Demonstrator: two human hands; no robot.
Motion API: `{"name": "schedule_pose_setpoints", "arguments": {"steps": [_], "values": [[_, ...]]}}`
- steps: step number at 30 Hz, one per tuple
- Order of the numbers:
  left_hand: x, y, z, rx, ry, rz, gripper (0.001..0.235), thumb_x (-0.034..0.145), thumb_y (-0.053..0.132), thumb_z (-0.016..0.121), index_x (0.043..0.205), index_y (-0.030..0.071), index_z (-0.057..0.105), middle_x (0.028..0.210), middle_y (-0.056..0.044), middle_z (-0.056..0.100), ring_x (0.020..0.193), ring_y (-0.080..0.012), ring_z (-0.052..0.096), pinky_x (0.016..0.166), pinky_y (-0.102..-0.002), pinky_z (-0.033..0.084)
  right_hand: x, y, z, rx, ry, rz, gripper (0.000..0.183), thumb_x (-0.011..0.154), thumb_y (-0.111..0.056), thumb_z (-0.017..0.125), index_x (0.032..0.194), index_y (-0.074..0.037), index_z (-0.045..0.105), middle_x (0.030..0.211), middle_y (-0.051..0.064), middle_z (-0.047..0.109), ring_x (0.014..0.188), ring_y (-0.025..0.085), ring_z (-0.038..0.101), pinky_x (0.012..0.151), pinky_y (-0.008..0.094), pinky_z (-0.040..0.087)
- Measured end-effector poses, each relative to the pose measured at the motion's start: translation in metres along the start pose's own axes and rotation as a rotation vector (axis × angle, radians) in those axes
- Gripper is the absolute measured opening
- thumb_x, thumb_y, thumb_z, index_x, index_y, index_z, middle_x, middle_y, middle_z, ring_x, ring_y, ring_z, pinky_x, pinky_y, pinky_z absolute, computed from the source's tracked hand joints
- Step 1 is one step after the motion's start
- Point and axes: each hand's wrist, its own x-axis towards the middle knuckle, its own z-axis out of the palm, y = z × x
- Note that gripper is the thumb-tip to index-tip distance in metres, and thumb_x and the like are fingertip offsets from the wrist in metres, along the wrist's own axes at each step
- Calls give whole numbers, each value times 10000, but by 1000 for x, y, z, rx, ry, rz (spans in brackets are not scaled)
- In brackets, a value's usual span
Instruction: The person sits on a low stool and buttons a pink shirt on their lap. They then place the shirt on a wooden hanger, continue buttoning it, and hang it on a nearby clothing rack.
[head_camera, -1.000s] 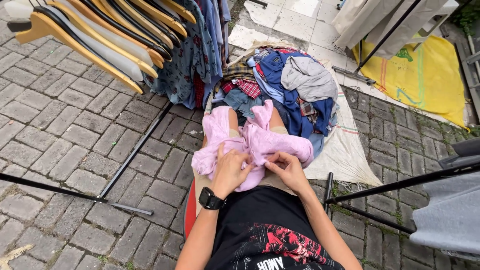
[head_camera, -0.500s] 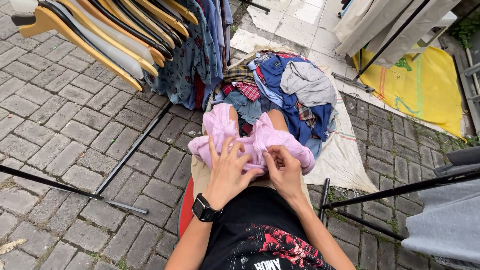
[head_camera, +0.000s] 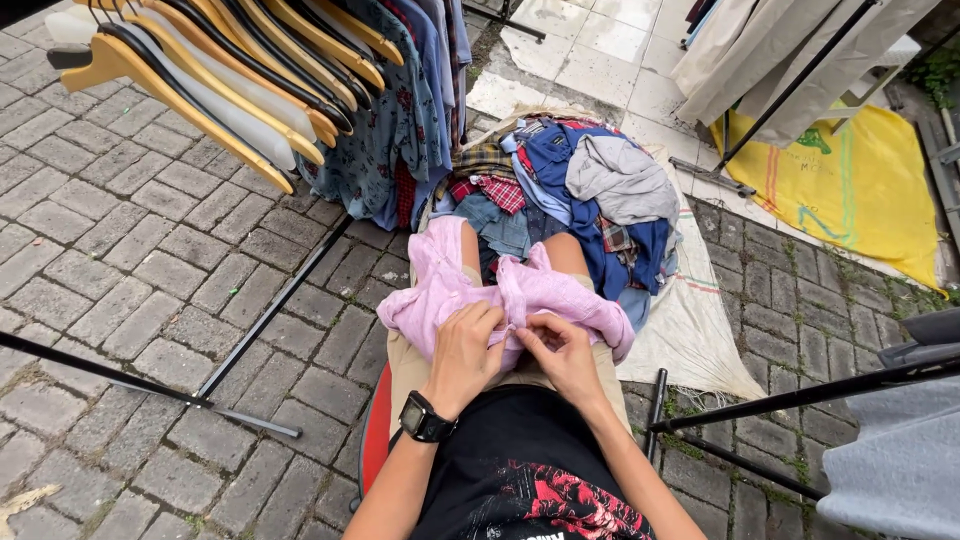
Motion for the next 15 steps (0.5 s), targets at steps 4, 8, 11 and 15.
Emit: {"name": "schedule_pose_setpoints", "arguments": {"steps": [4,8,11,15], "values": [[2,13,-11,-46,-109,-144,242,854,331,722,805,134,590,647,-96,627,677,-385,686,603,-484,491,-2,-1,1,109,-23,49,100,949,-64,703,1036,-39,746,743,20,671,655,61,594,644,217,547],[6,0,-9,-273,-119,-129,94,818,197,754,831,125,694,768,-112,724,827,-378,731,684,-434,543,-1,7,-1,143,-103,74,97,975,-63,659,1033,-27,728,782,9,654,715,67,599,682,223,556],[4,-14,1,-446,-66,-146,57,803,103,775,855,126,763,838,-98,753,876,-330,740,755,-387,549,-1,4,-1,190,-133,75,85,978,-61,666,1034,-23,718,823,6,644,757,74,600,712,234,564],[2,-26,19,-574,-77,-185,103,783,40,780,867,97,796,849,-99,761,876,-293,740,805,-388,541,1,11,-3,140,-138,101,66,937,-65,722,987,-24,705,817,2,655,765,64,623,722,232,578]]}}
